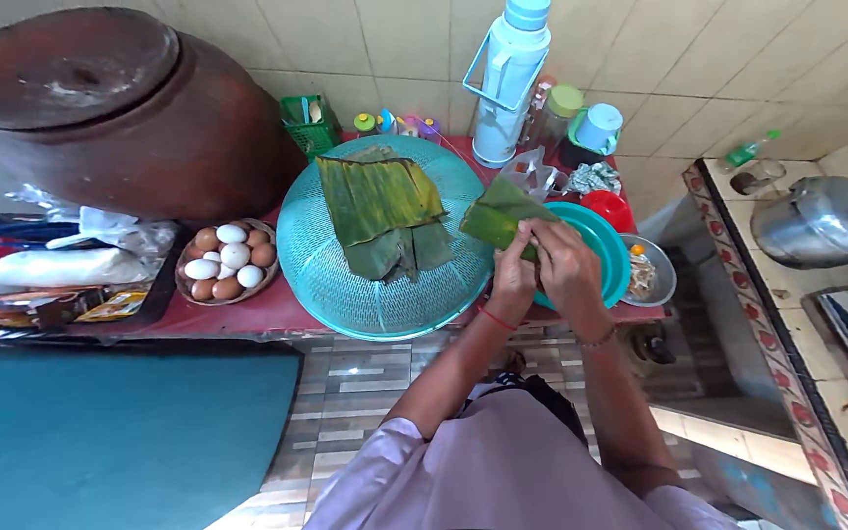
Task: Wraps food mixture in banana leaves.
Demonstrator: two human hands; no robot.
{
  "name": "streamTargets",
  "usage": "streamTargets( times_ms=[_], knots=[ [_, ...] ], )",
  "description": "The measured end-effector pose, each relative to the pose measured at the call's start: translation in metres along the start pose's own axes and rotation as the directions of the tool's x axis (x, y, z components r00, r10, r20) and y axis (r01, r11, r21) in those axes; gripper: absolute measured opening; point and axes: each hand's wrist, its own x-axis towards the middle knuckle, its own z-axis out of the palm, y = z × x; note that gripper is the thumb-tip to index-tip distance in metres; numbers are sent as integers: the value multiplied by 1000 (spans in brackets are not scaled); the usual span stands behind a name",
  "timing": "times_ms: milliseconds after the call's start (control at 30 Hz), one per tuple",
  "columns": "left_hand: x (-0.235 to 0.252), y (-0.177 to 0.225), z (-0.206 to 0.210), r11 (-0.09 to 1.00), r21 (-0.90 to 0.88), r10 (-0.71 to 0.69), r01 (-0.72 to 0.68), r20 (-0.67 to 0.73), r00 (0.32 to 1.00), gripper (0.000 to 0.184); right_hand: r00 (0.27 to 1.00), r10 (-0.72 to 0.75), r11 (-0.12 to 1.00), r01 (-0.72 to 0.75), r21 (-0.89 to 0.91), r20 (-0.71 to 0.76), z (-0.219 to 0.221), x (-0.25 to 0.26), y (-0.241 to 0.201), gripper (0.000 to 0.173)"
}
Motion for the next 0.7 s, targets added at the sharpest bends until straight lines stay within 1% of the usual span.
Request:
streamTargets(
  times_ms=[67, 100, 200, 267, 333, 433, 500, 567, 633, 700],
  knots=[
    [6, -8, 0, 999, -37, 7, -5, 37, 999, 26, 998, 39, 997, -42, 59, 53, -4, 5, 13, 28],
    [10, -13, 0, 1000, -25, 15, -14, 54, 998, 26, 995, 53, 993, -61, 100, 83, -6, 7, 20, 27],
    [24, -33, 2, 999, -20, 35, -34, 62, 997, 25, 985, 55, 974, -89, 208, 164, -11, 12, 45, 28],
    [34, -47, 6, 999, -32, 39, -38, 47, 998, 23, 970, 58, 967, -113, 229, 235, -14, 16, 64, 29],
    [41, -62, 11, 999, -25, 33, -32, 28, 999, 16, 951, 46, 960, -127, 251, 306, -20, 21, 83, 27],
    [51, -83, 11, 1000, 13, -16, 15, 63, 998, 18, 920, 57, 955, -163, 247, 388, -30, 27, 106, 26],
    [55, -95, 13, 999, 47, -14, 11, 69, 997, 19, 916, 67, 957, -171, 234, 396, -32, 28, 117, 28],
    [59, -101, 17, 997, 74, 14, -17, 51, 999, 19, 918, 42, 952, -156, 263, 395, -30, 28, 128, 34],
    [62, -108, 19, 998, 53, 33, -36, 45, 998, 18, 918, -5, 946, -125, 300, 397, -25, 29, 138, 33],
    [64, -111, 18, 997, 47, 49, -53, 68, 996, 16, 905, -40, 946, -102, 307, 424, -22, 31, 145, 31]
  ],
)
